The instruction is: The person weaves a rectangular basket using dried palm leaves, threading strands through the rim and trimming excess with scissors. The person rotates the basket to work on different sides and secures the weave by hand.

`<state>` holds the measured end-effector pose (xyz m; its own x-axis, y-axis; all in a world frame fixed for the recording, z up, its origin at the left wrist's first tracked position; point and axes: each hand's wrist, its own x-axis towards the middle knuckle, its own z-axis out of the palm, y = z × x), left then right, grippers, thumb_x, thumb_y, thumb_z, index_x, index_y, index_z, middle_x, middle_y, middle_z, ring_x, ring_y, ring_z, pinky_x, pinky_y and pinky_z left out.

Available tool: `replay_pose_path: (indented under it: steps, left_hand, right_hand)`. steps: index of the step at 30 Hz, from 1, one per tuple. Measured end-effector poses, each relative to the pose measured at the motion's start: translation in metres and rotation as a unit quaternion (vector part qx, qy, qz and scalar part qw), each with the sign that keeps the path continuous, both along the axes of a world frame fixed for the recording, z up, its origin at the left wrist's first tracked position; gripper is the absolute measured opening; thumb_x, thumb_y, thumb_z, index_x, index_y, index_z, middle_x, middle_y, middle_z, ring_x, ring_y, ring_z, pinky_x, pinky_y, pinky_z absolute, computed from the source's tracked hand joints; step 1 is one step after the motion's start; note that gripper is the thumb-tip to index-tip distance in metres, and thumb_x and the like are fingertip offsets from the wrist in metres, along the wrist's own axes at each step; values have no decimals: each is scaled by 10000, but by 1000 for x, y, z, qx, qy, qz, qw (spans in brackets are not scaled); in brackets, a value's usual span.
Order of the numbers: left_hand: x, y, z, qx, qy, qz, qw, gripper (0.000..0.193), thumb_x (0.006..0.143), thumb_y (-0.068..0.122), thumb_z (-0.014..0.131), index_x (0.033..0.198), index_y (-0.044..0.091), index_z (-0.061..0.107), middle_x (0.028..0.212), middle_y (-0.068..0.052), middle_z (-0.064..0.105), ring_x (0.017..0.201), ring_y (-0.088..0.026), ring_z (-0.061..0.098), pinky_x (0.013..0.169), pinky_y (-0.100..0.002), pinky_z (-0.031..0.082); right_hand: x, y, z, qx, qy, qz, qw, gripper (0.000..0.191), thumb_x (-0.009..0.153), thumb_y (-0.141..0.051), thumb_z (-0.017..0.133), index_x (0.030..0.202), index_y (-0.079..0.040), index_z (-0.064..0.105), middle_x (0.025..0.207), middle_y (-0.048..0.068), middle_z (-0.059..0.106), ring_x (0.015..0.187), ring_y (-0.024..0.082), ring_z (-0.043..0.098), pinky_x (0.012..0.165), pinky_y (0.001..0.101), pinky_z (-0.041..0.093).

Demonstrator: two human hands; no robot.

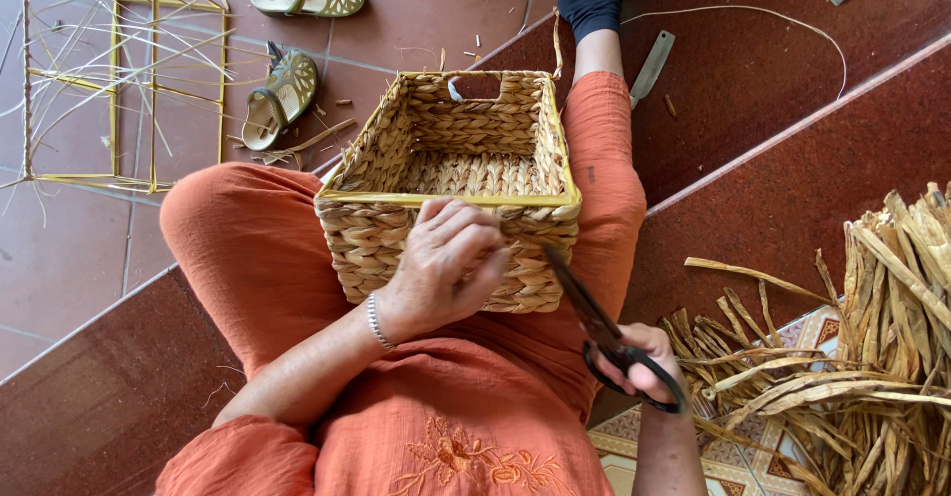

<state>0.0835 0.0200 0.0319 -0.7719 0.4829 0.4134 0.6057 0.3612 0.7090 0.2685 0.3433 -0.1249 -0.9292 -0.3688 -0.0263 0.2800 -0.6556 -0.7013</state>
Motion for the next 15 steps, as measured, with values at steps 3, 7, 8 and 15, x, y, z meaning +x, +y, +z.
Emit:
replay_pose_path:
  steps: [3, 7, 8, 15]
  left_hand:
    - [-7, -18, 9, 17, 31, 47, 998, 68, 971, 44, 679, 972, 93, 632, 1027, -57, 693, 975, -177, 656, 958, -367, 492]
    - [-16, -32, 24, -63, 102, 121, 985, 261, 922, 150, 661, 1083, -50, 615, 1010, -198, 685, 973, -336, 635, 916, -449, 457]
    - [-18, -29, 24, -91, 93, 106, 986, 265, 934, 198, 680, 1073, -21, 624, 982, -167, 686, 932, -302, 634, 897, -432, 456]
    - [-13, -21, 5, -160, 8, 93, 983, 256, 951, 337, 770, 900, 109, 664, 775, -23, 670, 736, -198, 617, 708, -362, 454]
  right_hand:
    - [4, 15, 5, -5, -26, -52, 998, 621, 917, -419, 763, 1357, -17, 588, 915, 176, 685, 519, 142, 595, 395, 268, 479]
    - [20, 23, 27, 300, -109, -253, 913, 718, 957, -480, 716, 1459, 16, 582, 819, -31, 640, 597, 11, 554, 465, 172, 449]
    - [20, 22, 28, 410, -150, -296, 850, 669, 962, -460, 708, 1417, 17, 594, 789, -47, 613, 576, 3, 538, 436, 168, 439]
    - [24, 10, -5, 801, -111, -248, 533, 627, 958, -281, 774, 1485, -21, 553, 841, 36, 720, 695, 136, 713, 544, 262, 560]
